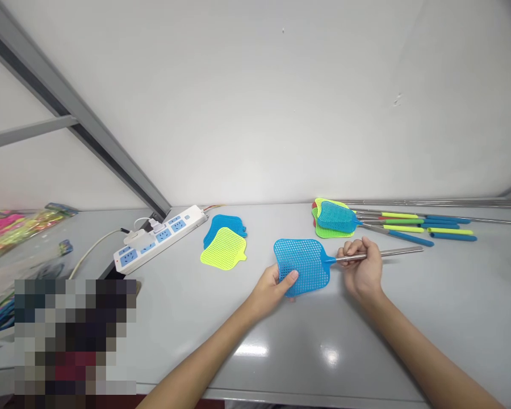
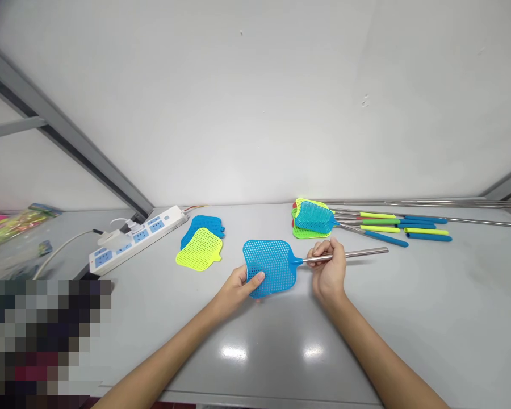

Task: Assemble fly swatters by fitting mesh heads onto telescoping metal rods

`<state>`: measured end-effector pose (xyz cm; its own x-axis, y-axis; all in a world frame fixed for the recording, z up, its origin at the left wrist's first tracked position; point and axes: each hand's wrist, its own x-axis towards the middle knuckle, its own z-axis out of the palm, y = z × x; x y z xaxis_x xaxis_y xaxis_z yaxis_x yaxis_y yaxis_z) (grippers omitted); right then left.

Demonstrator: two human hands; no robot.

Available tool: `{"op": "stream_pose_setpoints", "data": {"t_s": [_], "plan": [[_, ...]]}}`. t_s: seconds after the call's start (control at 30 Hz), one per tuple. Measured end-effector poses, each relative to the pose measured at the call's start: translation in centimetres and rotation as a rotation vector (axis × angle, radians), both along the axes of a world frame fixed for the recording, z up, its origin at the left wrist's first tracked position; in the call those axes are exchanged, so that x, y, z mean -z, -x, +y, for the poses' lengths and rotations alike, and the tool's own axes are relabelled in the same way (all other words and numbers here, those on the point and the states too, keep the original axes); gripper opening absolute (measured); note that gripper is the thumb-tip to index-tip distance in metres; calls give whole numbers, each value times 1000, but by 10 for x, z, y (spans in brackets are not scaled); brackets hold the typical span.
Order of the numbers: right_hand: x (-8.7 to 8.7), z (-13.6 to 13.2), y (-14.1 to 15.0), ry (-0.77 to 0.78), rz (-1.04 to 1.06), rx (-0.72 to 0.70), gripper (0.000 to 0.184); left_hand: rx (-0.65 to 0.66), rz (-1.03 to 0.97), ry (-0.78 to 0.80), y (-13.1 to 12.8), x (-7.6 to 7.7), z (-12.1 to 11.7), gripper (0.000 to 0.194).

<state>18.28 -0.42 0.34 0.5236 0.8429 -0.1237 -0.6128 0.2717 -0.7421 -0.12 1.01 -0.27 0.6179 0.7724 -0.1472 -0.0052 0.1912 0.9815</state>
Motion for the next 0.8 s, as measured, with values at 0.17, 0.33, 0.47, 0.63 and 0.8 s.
{"op": "stream_pose_setpoints", "data": {"t_s": [0.17, 0.33, 0.47, 0.63, 0.8], "plan": [[2, 0, 1, 44, 22, -21, 38, 34, 21, 10, 1, -1, 3, 39], [2, 1, 1, 59, 20, -26, 38, 48, 18, 55, 2, -2, 4, 42], [1, 1, 1, 69, 24, -21, 38, 59, 29, 50, 1, -2, 3, 42], [1, 0, 2, 75, 22, -16, 38, 59, 42, 18, 1, -2, 3, 38], [0, 1, 2, 76, 21, -17, 37, 58, 28, 1, 0, -2, 2, 37]]}}
